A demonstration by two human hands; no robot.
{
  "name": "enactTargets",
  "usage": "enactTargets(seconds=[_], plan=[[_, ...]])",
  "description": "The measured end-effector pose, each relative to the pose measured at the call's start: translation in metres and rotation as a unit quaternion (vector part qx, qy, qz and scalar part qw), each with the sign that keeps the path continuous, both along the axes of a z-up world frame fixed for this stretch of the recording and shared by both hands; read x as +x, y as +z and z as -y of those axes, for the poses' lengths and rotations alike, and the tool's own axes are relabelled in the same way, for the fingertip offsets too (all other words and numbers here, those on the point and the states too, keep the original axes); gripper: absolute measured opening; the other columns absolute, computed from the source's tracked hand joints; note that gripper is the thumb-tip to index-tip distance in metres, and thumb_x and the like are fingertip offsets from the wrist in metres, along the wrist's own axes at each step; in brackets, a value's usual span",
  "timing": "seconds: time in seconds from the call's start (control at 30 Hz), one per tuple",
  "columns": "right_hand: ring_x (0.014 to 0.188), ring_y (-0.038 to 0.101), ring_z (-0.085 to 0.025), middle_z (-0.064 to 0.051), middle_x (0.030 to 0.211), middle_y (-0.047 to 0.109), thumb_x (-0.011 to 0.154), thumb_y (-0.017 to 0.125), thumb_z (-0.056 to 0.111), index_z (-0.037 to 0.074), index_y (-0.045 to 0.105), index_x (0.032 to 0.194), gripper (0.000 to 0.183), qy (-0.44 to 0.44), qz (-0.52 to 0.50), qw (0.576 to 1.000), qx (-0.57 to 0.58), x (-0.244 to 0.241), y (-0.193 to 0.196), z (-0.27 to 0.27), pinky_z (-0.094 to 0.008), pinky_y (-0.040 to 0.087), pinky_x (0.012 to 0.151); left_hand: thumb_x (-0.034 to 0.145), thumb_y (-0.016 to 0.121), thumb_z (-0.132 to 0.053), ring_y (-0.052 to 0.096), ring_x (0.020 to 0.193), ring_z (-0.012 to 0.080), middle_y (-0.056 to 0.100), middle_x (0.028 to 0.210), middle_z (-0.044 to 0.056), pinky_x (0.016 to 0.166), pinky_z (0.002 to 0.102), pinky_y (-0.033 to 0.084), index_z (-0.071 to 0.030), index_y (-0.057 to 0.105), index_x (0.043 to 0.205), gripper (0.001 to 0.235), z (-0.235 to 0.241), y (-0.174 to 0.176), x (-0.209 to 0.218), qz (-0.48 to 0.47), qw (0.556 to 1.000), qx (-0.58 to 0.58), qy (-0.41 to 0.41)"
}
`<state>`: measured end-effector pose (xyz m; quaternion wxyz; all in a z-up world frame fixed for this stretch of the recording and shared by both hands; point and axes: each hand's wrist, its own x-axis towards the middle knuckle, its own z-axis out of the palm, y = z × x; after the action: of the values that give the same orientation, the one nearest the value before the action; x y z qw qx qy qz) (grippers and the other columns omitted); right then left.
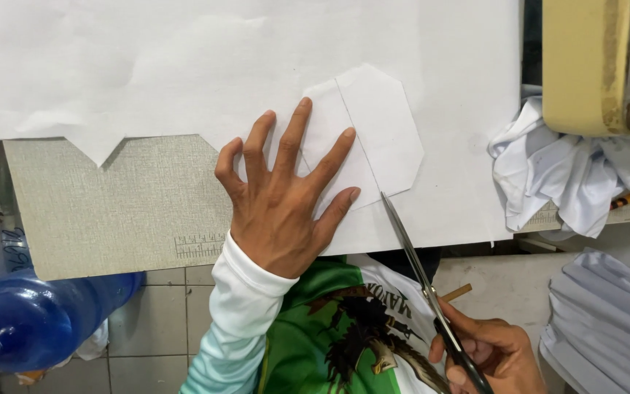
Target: A person uses scissors to cut out a specific pattern shape from a large sheet of white material on a workbench.
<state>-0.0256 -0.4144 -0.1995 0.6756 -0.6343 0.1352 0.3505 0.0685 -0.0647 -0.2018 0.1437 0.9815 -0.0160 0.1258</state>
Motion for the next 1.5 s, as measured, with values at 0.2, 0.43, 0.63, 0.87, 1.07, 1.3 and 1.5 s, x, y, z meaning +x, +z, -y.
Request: enactTargets(seconds=[0.2, 0.43, 0.63, 0.87, 1.07, 1.3, 1.5], plan=[[0.038, 0.04, -0.016, -0.033, 0.066, 0.076, 0.059, 0.071, -0.032, -0.008, 0.07, 0.134, 0.079, -0.04, -0.03, 0.993, -0.105, 0.005, 0.002, -0.008, -0.022, 0.038, 0.031, 0.103, 0.056, -0.06, 0.038, 0.139, 0.0385, 0.043, 0.158, 0.012, 0.107, 0.052, 0.023, -0.031, 0.065, 0.142, 0.049, -0.002, -0.003, 0.0, 0.002, 1.0, -0.005, -0.005], [0.05, 0.067, -0.021, -0.031, 0.077, 0.082, 0.083, 0.087, 0.014, -0.014, 0.053, 0.142, 0.074, 0.016, 0.029, 0.997, 0.068, -0.005, 0.006, 0.034, -0.026, 0.056, 0.049, 0.104, 0.055, -0.059, 0.039, 0.138, 0.0394, 0.043, 0.157, 0.013, 0.107, 0.053, 0.024, -0.031, 0.066, 0.141, 0.047, -0.004, -0.005, 0.0, 0.004, 1.0, -0.018, -0.007], [0.048, 0.052, -0.01, -0.022, 0.074, 0.076, 0.078, 0.093, 0.019, -0.004, 0.061, 0.141, 0.074, 0.015, 0.055, 0.997, 0.054, 0.005, 0.011, 0.004, -0.02, 0.046, 0.039, 0.102, 0.063, -0.06, 0.035, 0.138, 0.0396, 0.041, 0.157, 0.013, 0.106, 0.055, 0.025, -0.033, 0.068, 0.139, 0.046, -0.005, -0.005, 0.001, -0.002, 1.0, -0.015, -0.017], [0.05, 0.045, -0.015, -0.02, 0.073, 0.071, 0.073, 0.087, 0.009, -0.001, 0.06, 0.142, 0.074, 0.014, 0.063, 0.998, 0.022, 0.015, 0.006, -0.019, -0.021, 0.049, 0.035, 0.104, 0.061, -0.061, 0.037, 0.137, 0.0396, 0.042, 0.156, 0.013, 0.106, 0.054, 0.025, -0.033, 0.067, 0.138, 0.045, -0.005, -0.004, 0.0, 0.0, 1.0, -0.023, -0.016], [0.053, 0.048, -0.015, -0.018, 0.073, 0.07, 0.075, 0.087, 0.014, 0.001, 0.059, 0.141, 0.073, 0.006, 0.073, 0.997, 0.017, 0.015, 0.003, -0.026, -0.021, 0.053, 0.031, 0.104, 0.062, -0.062, 0.038, 0.138, 0.0412, 0.042, 0.156, 0.014, 0.105, 0.055, 0.026, -0.033, 0.067, 0.139, 0.046, -0.006, -0.005, 0.0, 0.002, 0.999, -0.025, -0.019], [0.05, 0.044, -0.015, -0.017, 0.074, 0.068, 0.076, 0.087, 0.015, -0.003, 0.057, 0.143, 0.075, 0.003, 0.081, 0.996, 0.019, 0.013, 0.002, -0.031, -0.022, 0.049, 0.035, 0.104, 0.058, -0.066, 0.039, 0.138, 0.0418, 0.043, 0.156, 0.014, 0.107, 0.055, 0.024, -0.032, 0.066, 0.141, 0.051, -0.007, -0.006, 0.0, -0.004, 0.999, -0.032, -0.02], [0.052, 0.046, -0.016, -0.015, 0.073, 0.064, 0.076, 0.086, 0.011, -0.002, 0.056, 0.143, 0.074, 0.004, 0.087, 0.996, 0.018, 0.01, 0.002, -0.031, -0.02, 0.052, 0.034, 0.106, 0.052, -0.066, 0.04, 0.137, 0.0416, 0.043, 0.156, 0.015, 0.106, 0.055, 0.027, -0.031, 0.067, 0.143, 0.052, -0.008, -0.006, 0.0, 0.002, 0.999, -0.029, -0.022]])
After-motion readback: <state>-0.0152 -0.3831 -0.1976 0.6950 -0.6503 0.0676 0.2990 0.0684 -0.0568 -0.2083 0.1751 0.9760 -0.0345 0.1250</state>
